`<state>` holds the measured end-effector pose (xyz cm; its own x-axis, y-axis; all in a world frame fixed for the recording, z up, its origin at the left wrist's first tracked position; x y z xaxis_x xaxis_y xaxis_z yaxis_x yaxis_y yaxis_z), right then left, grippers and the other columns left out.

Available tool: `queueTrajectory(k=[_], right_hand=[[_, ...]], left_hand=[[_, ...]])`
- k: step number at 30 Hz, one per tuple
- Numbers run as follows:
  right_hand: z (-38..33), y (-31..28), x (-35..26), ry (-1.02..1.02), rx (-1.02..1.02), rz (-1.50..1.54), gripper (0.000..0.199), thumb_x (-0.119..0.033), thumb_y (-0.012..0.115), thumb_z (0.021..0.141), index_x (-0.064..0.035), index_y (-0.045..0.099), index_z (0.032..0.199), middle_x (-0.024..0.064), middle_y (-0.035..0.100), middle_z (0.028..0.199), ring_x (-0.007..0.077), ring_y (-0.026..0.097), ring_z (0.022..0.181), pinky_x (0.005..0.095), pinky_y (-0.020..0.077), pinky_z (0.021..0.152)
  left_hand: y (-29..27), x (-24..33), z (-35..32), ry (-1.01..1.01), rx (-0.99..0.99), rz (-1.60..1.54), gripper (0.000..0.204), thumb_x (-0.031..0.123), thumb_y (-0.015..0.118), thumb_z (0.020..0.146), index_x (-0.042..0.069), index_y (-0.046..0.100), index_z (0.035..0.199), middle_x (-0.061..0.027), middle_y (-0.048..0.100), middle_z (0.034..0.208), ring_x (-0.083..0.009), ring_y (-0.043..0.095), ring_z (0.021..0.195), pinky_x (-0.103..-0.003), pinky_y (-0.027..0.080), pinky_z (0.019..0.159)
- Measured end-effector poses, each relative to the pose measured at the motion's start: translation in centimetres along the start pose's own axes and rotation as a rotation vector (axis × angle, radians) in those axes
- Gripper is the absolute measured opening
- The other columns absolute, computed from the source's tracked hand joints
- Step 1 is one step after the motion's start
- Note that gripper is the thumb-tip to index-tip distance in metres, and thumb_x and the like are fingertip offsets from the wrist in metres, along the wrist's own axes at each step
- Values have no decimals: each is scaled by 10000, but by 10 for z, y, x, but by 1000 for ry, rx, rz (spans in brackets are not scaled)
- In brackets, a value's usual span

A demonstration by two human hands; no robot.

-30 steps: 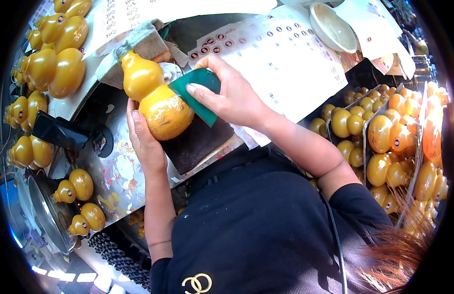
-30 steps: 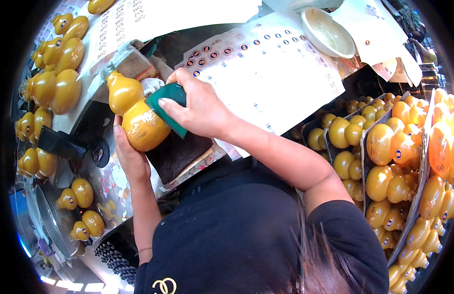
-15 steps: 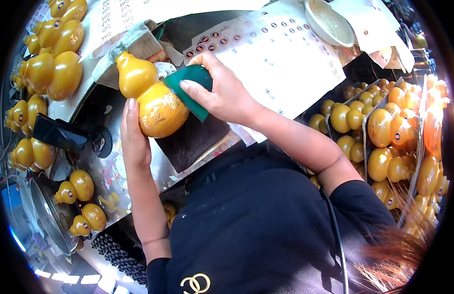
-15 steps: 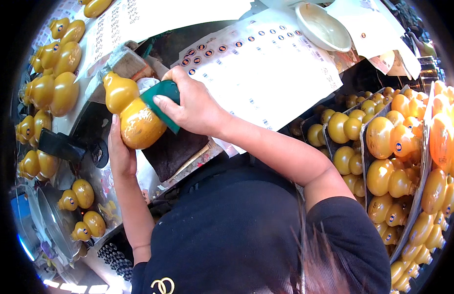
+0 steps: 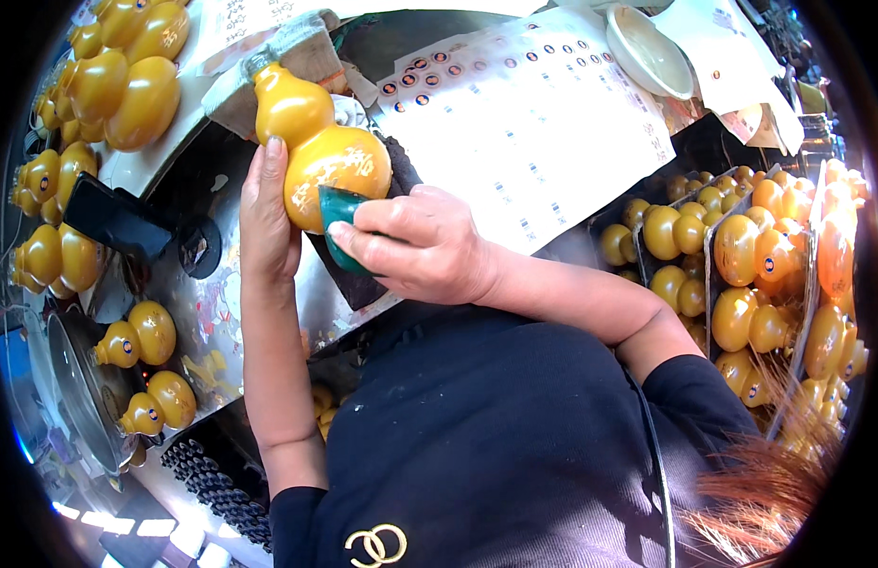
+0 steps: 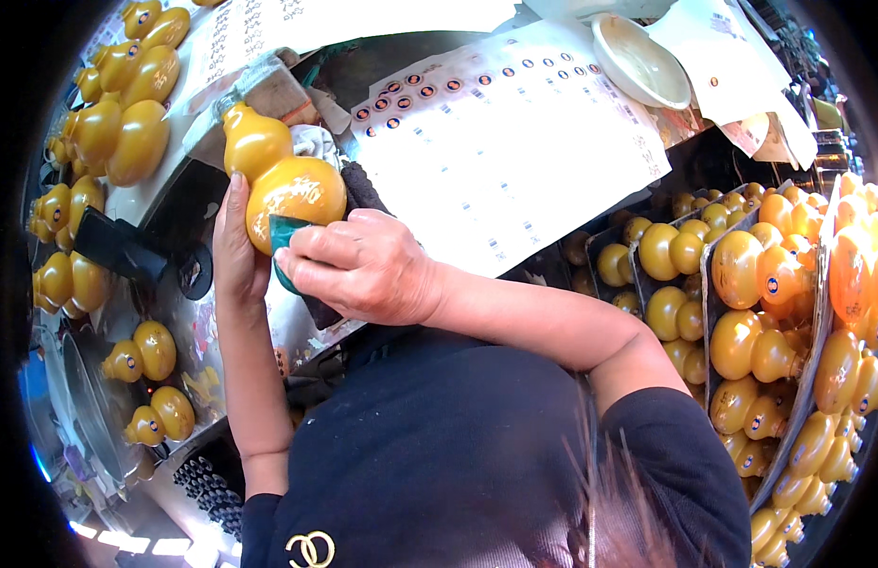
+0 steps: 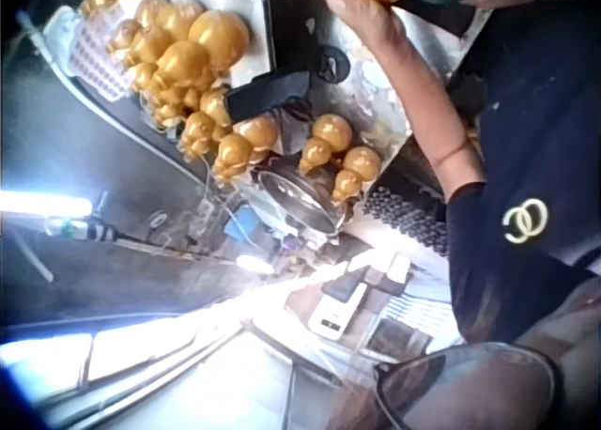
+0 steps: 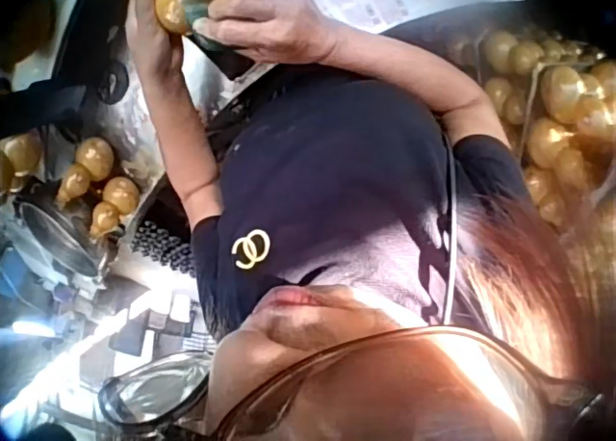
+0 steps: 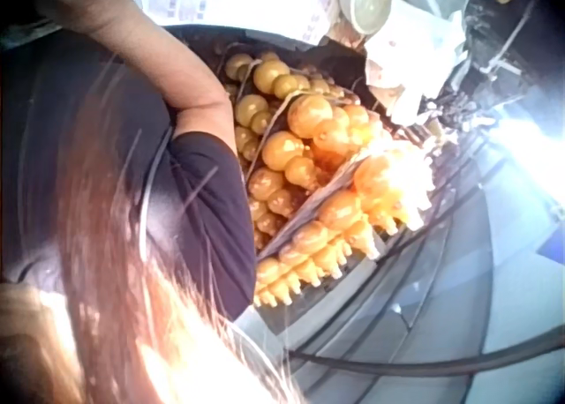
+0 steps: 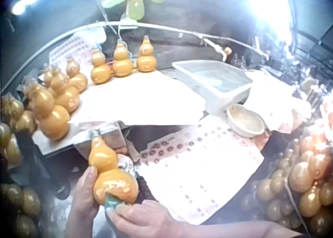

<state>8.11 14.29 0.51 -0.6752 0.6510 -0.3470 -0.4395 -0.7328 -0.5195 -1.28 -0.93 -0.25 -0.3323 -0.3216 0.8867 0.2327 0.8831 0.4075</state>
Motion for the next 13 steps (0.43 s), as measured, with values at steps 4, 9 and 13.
queueTrajectory(k=[4,9,13], right_hand=[[2,1,-7,-98,-103,-46,198,-108,631,771,-109,626,968,-24,549,896,77,588,700,239,432,562],[0,10,-11,-129,-115,-67,239,-120,668,759,-127,647,997,-36,560,919,53,561,648,222,391,544],[0,10,-14,-137,-184,-74,239,-124,629,779,-115,593,1015,-23,550,950,75,588,733,244,433,599]], left_hand=[[-4,-2,0,-7,-16,-4,453,364,496,981,6,470,1257,-104,601,1139,-159,622,1010,-301,501,885],[-4,-2,0,-2,-37,-24,443,361,491,984,8,473,1251,-104,607,1128,-161,628,998,-300,505,879],[-6,-2,1,-20,-38,-18,436,356,488,986,10,473,1252,-106,607,1131,-165,630,1000,-302,505,880]])
Point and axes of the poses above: each hand's wrist, its own z-axis towards the middle knuckle, its own y-axis out of the palm, x = y × z, the point moved 1 cm from there along z, towards the middle knuckle
